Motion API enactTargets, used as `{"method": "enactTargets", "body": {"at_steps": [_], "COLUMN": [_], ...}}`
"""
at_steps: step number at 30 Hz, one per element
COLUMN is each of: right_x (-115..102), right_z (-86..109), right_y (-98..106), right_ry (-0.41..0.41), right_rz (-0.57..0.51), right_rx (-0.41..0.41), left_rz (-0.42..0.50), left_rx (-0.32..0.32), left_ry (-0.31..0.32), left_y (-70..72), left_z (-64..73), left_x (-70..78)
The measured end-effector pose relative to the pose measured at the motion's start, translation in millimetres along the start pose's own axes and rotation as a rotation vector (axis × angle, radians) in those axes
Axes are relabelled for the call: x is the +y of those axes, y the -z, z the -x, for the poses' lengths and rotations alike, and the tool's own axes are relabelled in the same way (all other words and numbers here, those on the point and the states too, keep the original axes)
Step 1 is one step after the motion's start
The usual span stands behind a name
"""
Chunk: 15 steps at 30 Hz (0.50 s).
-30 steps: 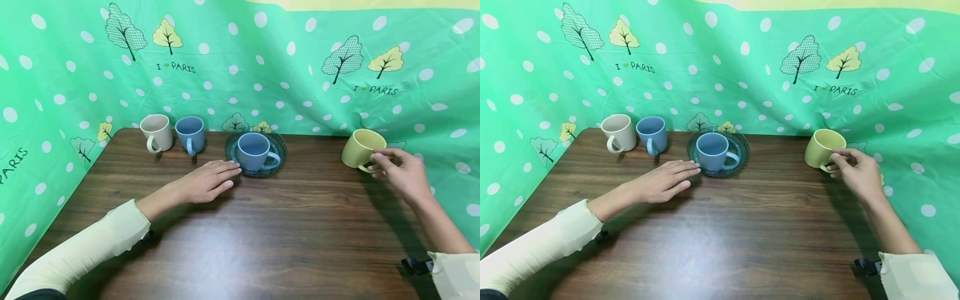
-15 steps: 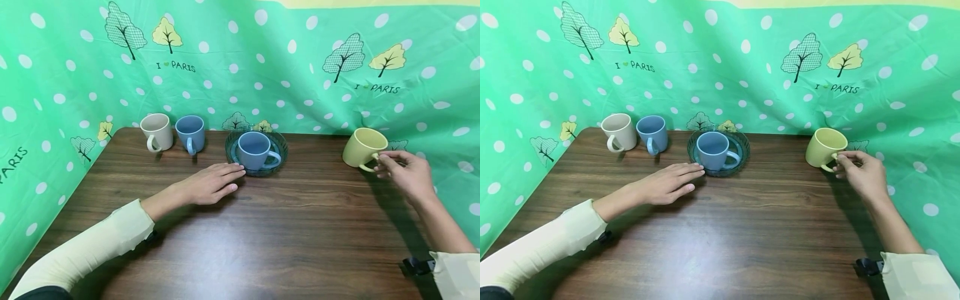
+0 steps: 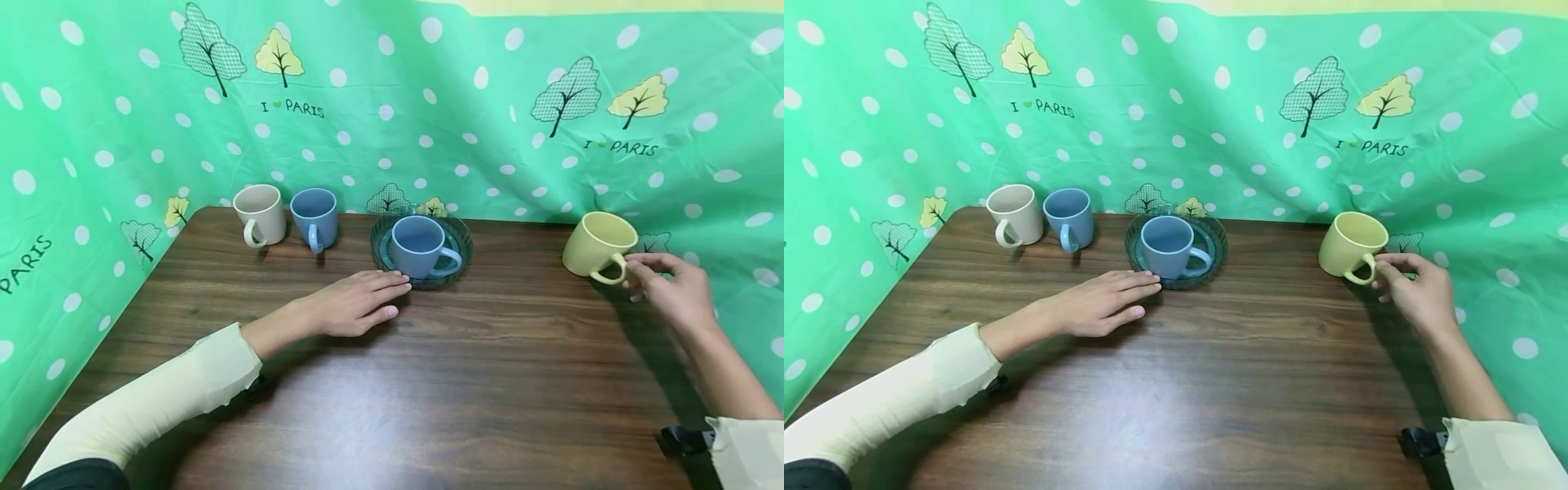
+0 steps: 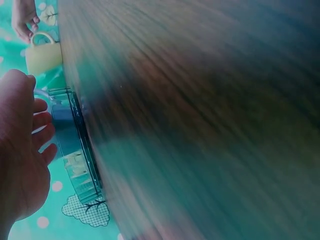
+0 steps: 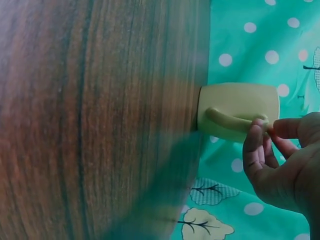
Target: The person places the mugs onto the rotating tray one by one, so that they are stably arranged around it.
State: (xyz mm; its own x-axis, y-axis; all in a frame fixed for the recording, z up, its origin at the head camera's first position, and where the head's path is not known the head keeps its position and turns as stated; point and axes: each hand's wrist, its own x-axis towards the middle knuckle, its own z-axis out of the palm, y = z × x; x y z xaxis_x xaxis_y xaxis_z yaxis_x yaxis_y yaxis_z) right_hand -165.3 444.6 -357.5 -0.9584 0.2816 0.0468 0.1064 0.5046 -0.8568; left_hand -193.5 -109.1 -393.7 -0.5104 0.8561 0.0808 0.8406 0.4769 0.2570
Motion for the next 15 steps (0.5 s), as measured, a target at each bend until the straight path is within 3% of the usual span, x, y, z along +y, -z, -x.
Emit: {"method": "enactTargets", "body": {"at_steps": [11,15], "right_x": [8.3,17.7], "right_z": [-5.0,-6.3], "right_y": [-5.3,-3.5], "right_ry": [-0.090,-0.121], "right_rz": [-0.230,-0.447], "right_rx": [-0.057,-0.205], "left_rz": [0.012,0.015], "left_rx": [-0.012,-0.013], "left_ry": [-0.003,-0.002], "left_y": [1.0,-0.9], "left_z": [-4.6,-4.1], "left_x": [4.2,3.4]}}
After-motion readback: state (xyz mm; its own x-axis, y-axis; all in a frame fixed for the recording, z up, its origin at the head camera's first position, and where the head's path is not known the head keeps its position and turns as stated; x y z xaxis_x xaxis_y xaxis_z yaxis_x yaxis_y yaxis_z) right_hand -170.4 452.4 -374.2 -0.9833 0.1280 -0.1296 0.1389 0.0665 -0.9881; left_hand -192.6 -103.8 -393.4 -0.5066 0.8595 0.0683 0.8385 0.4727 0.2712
